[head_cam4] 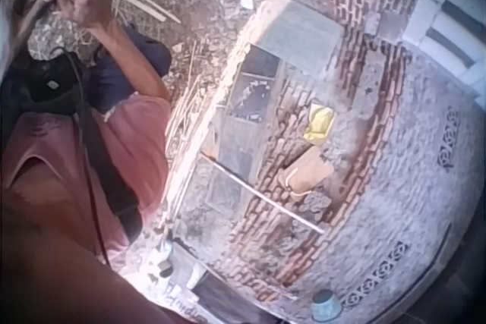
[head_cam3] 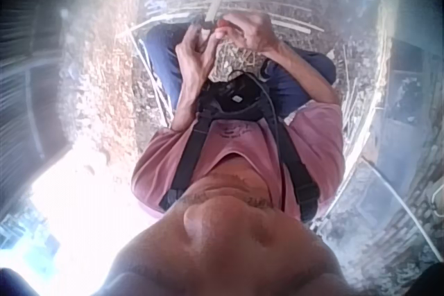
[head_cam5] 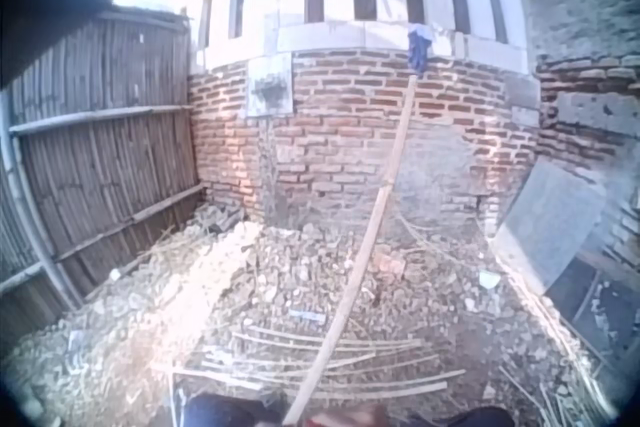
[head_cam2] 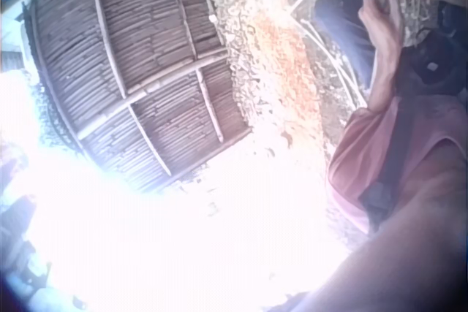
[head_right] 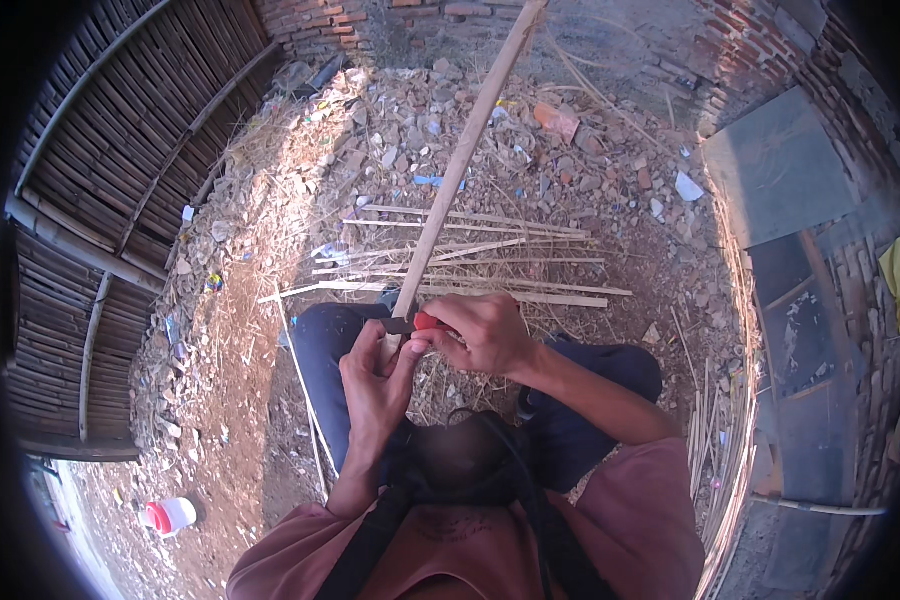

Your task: The person uses a small knife to shave and smooth thin strips of bamboo, holding the strips by hand and pulling them across the blade to remove fibers.

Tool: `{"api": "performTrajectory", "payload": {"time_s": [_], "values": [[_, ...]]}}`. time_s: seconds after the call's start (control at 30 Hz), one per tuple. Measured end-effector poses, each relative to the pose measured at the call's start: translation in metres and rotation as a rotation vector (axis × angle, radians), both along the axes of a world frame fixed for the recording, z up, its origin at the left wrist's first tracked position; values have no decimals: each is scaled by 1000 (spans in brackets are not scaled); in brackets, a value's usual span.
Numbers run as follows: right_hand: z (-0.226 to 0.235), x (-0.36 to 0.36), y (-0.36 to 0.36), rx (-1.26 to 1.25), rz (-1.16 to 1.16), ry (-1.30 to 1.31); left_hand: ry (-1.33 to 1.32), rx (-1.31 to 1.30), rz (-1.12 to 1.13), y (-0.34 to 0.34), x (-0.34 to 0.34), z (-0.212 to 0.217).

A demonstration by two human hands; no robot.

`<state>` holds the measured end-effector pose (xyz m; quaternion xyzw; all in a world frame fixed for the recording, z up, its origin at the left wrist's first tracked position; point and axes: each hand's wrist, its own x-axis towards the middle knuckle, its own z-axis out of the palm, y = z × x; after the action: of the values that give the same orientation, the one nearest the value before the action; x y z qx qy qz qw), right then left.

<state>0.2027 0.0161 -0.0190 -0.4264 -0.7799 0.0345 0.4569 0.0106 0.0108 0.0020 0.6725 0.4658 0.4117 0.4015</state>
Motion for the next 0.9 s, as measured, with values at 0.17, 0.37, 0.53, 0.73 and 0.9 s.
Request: {"api": "performTrajectory", "payload": {"time_s": [0.17, 0.37, 0.53, 0.73, 0.9], "values": [[6, 2, 2, 28, -39, -47, 14, -32, 5, 1, 1, 0], [10, 3, 4, 79, 8, -56, 6, 20, 24, -2, 2, 8], [14, 3, 1, 89, 0, -92, 38, 33, 15, -6, -1, 11], [15, 2, -2, 112, 3, -108, 27, 54, 11, -9, -5, 7], [15, 3, -2, 120, -3, -129, -37, -23, 30, -13, -2, 12]]}}
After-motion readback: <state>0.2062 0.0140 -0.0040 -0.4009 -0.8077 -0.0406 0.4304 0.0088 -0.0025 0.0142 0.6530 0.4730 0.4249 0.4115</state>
